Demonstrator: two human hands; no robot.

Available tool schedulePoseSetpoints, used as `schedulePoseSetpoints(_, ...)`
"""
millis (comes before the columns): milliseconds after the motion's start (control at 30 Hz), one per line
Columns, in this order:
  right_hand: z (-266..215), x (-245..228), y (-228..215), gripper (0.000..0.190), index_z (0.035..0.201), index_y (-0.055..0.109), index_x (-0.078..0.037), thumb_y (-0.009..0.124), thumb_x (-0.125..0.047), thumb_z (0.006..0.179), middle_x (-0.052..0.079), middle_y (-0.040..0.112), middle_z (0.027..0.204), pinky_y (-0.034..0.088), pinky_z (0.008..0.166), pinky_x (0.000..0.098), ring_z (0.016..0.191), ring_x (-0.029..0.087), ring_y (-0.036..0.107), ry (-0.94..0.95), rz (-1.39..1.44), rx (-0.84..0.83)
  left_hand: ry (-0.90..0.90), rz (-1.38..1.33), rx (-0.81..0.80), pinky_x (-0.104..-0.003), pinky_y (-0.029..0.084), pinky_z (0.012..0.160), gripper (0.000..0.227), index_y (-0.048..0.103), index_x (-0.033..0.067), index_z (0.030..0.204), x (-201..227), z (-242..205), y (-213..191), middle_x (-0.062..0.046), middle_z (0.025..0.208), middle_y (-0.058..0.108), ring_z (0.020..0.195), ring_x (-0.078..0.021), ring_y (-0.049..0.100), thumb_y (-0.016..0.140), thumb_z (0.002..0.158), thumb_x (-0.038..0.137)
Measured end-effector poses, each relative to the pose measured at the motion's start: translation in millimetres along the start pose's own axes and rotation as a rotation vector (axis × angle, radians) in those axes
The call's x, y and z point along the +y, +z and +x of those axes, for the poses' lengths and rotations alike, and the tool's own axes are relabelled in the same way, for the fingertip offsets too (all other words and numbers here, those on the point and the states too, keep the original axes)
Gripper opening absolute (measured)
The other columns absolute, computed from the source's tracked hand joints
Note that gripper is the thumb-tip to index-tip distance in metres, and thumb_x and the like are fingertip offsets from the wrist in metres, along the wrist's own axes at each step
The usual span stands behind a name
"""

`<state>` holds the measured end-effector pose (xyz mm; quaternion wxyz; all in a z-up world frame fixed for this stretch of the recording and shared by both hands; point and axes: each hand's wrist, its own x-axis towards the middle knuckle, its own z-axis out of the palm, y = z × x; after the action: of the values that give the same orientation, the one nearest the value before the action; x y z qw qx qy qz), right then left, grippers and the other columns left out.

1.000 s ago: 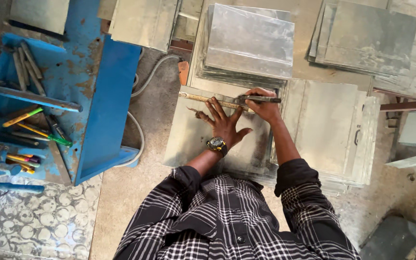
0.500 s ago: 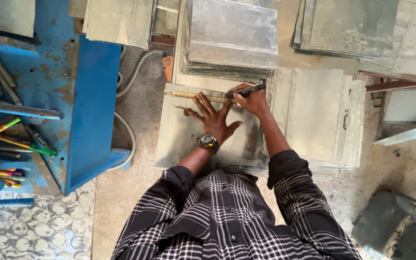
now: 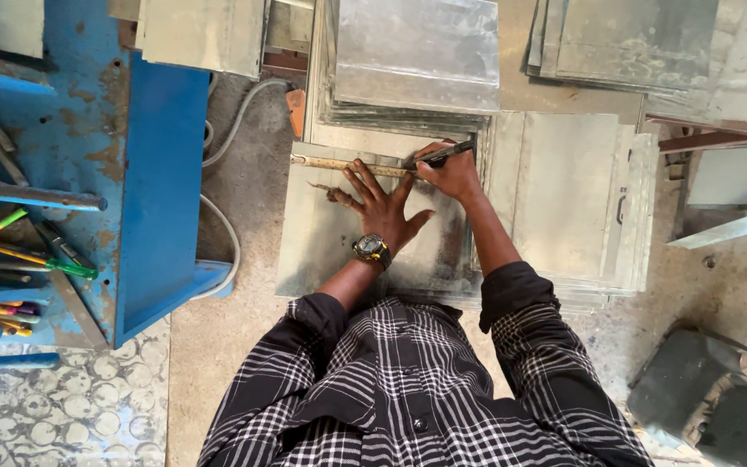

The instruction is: The person measures and marks multiple rectangular metal sheets using a metal ruler and a black marker. They repeatedly pick up sheets from a stack, align the ruler, and draw lines on the surface before placing the sheets back down.

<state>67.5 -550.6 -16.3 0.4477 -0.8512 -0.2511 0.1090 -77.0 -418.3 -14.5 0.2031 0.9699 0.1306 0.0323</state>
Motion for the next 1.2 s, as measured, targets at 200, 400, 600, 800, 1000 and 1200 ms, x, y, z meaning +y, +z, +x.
schedulePoseSetpoints(200, -0.9, 0.9, 0.7, 0.024, 0.098, 0.079, -0.009, 0.079, -0.019, 0.076, 0.012, 0.074, 0.091, 0.058, 0.074, 0.0364, 0.082, 0.024, 0.072, 0.049, -0.042, -0.018, -0.003, 0.015, -0.02, -0.092, -0.006, 0.099, 0.091, 0.047, 0.0403, 0.152, -0.3, 0.6, 0.9, -0.045, 0.159, -0.009, 0.145, -0.0665, -0.015, 0.072, 0.073, 0.077)
schedulePoseSetpoints(400, -0.9, 5.3, 1.4, 0.025, 0.099, 0.078, -0.008, 0.08, -0.02, 0.077, 0.012, 0.073, 0.091, 0.057, 0.074, 0.0371, 0.082, 0.025, 0.072, 0.033, -0.047, -0.022, -0.005, 0.043, -0.045, -0.093, -0.006, 0.097, 0.092, 0.044, 0.0415, 0.154, -0.4, 1.9, 3.7, -0.045, 0.158, -0.01, 0.144, -0.0668, -0.016, 0.07, 0.074, 0.08)
schedulePoseSetpoints(600, 0.1, 9.5, 1.7, 0.025, 0.1, 0.079, -0.009, 0.082, -0.021, 0.078, 0.012, 0.071, 0.091, 0.057, 0.074, 0.0384, 0.082, 0.026, 0.07, 0.004, -0.074, -0.03, -0.015, 0.042, -0.036, -0.093, -0.005, 0.098, 0.092, 0.044, 0.0418, 0.154, -0.2, 1.0, 6.5, -0.044, 0.159, -0.01, 0.145, -0.0661, -0.015, 0.071, 0.074, 0.079)
schedulePoseSetpoints(800, 1.0, 7.1, 2.2, 0.025, 0.101, 0.079, -0.01, 0.082, -0.021, 0.079, 0.012, 0.071, 0.092, 0.056, 0.076, 0.0377, 0.083, 0.026, 0.07, 0.021, -0.078, -0.028, -0.007, 0.042, -0.027, -0.093, -0.006, 0.097, 0.091, 0.047, 0.0406, 0.153, -0.9, 1.1, 6.3, -0.045, 0.158, -0.01, 0.145, -0.0666, -0.015, 0.071, 0.073, 0.079)
schedulePoseSetpoints(1000, -1.6, 3.2, 4.2, 0.024, 0.102, 0.078, -0.011, 0.081, -0.02, 0.08, 0.011, 0.07, 0.094, 0.057, 0.076, 0.0366, 0.084, 0.024, 0.071, 0.042, -0.036, 0.043, -0.01, 0.037, -0.025, -0.093, -0.006, 0.098, 0.09, 0.047, 0.0399, 0.152, -0.4, 1.3, 5.5, -0.045, 0.159, -0.009, 0.145, -0.067, -0.015, 0.071, 0.074, 0.079)
schedulePoseSetpoints(1200, -3.2, 0.9, 0.9, 0.026, 0.102, 0.08, -0.011, 0.083, -0.02, 0.077, 0.012, 0.069, 0.092, 0.056, 0.075, 0.0375, 0.082, 0.025, 0.07, 0.029, -0.098, -0.021, 0.003, 0.051, -0.023, -0.093, -0.006, 0.097, 0.092, 0.046, 0.0397, 0.153, -1.7, 0.9, 6.8, -0.045, 0.158, -0.01, 0.144, -0.0673, -0.015, 0.07, 0.074, 0.08)
